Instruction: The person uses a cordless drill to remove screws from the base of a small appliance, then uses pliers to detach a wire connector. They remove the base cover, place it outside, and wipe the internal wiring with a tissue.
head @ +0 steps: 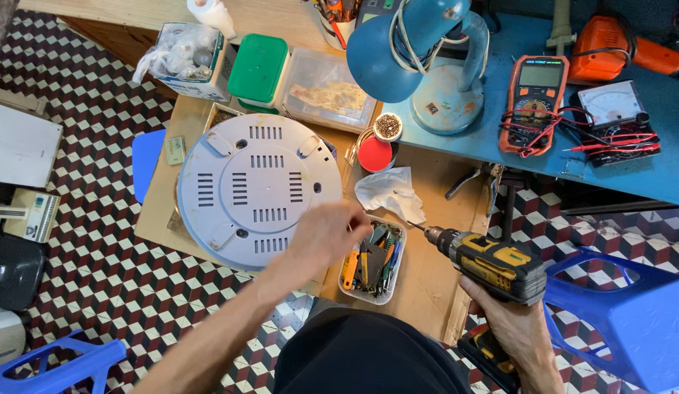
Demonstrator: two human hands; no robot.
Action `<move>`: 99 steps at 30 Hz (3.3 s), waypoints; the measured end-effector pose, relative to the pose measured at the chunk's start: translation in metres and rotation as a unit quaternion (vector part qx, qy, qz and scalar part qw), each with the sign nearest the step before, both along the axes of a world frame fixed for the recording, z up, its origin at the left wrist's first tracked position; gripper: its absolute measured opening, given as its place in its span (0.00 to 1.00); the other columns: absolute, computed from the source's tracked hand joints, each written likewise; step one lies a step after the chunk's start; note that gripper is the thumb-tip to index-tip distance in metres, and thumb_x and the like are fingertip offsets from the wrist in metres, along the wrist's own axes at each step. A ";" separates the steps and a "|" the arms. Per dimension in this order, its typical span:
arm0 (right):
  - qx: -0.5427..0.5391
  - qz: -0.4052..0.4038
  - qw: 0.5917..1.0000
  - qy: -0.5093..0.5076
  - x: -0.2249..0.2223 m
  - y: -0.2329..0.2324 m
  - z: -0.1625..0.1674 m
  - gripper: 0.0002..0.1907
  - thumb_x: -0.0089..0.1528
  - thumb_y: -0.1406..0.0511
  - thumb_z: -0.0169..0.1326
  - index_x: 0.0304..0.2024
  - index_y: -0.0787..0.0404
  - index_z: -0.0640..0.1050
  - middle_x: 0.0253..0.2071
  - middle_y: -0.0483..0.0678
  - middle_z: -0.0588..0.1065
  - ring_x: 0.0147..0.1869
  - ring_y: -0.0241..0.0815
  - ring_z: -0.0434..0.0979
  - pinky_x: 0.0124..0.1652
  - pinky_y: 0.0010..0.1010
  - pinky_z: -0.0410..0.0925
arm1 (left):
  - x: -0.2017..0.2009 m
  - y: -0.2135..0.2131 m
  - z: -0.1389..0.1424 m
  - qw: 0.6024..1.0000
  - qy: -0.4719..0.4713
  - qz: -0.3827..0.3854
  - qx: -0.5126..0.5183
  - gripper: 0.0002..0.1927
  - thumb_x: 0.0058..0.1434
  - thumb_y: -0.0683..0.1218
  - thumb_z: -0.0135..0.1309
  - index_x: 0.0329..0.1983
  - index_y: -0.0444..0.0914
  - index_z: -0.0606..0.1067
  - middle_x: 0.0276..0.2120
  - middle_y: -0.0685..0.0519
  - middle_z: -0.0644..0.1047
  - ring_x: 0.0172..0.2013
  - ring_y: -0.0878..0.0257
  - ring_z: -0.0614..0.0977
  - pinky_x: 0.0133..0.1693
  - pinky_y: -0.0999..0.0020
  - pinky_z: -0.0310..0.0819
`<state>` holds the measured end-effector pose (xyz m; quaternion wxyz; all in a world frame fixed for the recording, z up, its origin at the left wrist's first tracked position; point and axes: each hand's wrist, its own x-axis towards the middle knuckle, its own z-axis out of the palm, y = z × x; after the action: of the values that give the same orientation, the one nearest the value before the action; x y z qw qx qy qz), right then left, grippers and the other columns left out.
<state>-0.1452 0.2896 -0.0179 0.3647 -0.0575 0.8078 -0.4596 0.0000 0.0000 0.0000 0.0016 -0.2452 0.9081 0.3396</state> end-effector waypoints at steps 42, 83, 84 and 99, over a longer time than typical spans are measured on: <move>0.078 -0.104 0.991 -0.041 0.048 0.111 -0.106 0.20 0.56 0.71 0.64 0.51 0.68 0.78 0.31 0.54 0.80 0.25 0.42 0.75 0.26 0.35 0.71 | 0.080 0.065 -0.210 0.904 -0.081 0.309 0.283 0.26 0.62 0.49 0.50 0.65 0.47 0.71 0.46 0.43 0.82 0.39 0.54 0.84 0.43 0.61 0.76; -0.240 0.176 0.940 0.167 0.022 -0.122 0.054 0.20 0.56 0.74 0.64 0.52 0.65 0.81 0.39 0.55 0.80 0.36 0.42 0.81 0.36 0.35 0.76 | 0.125 -0.046 0.080 0.902 0.211 0.367 -0.085 0.18 0.64 0.43 0.56 0.57 0.37 0.77 0.56 0.45 0.79 0.57 0.53 0.80 0.56 0.61 0.73; -0.230 0.265 0.887 0.300 0.024 -0.139 0.065 0.20 0.55 0.74 0.63 0.50 0.61 0.82 0.45 0.54 0.79 0.41 0.40 0.81 0.41 0.32 0.76 | 0.129 -0.067 0.087 0.896 0.219 0.372 -0.108 0.19 0.64 0.43 0.57 0.58 0.36 0.76 0.58 0.44 0.77 0.59 0.51 0.78 0.59 0.60 0.70; -0.115 0.217 0.969 -0.032 0.035 -0.343 0.092 0.20 0.50 0.68 0.68 0.45 0.62 0.83 0.33 0.44 0.83 0.29 0.33 0.76 0.27 0.28 0.72 | 0.104 -0.148 0.034 0.979 0.004 0.150 -0.138 0.27 0.59 0.48 0.59 0.57 0.26 0.72 0.64 0.38 0.69 0.66 0.45 0.66 0.62 0.54 0.61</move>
<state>-0.1104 -0.0530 0.0741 0.4722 -0.2578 0.7059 -0.4606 0.1038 -0.1476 0.0336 -0.0867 -0.3750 0.8992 0.2082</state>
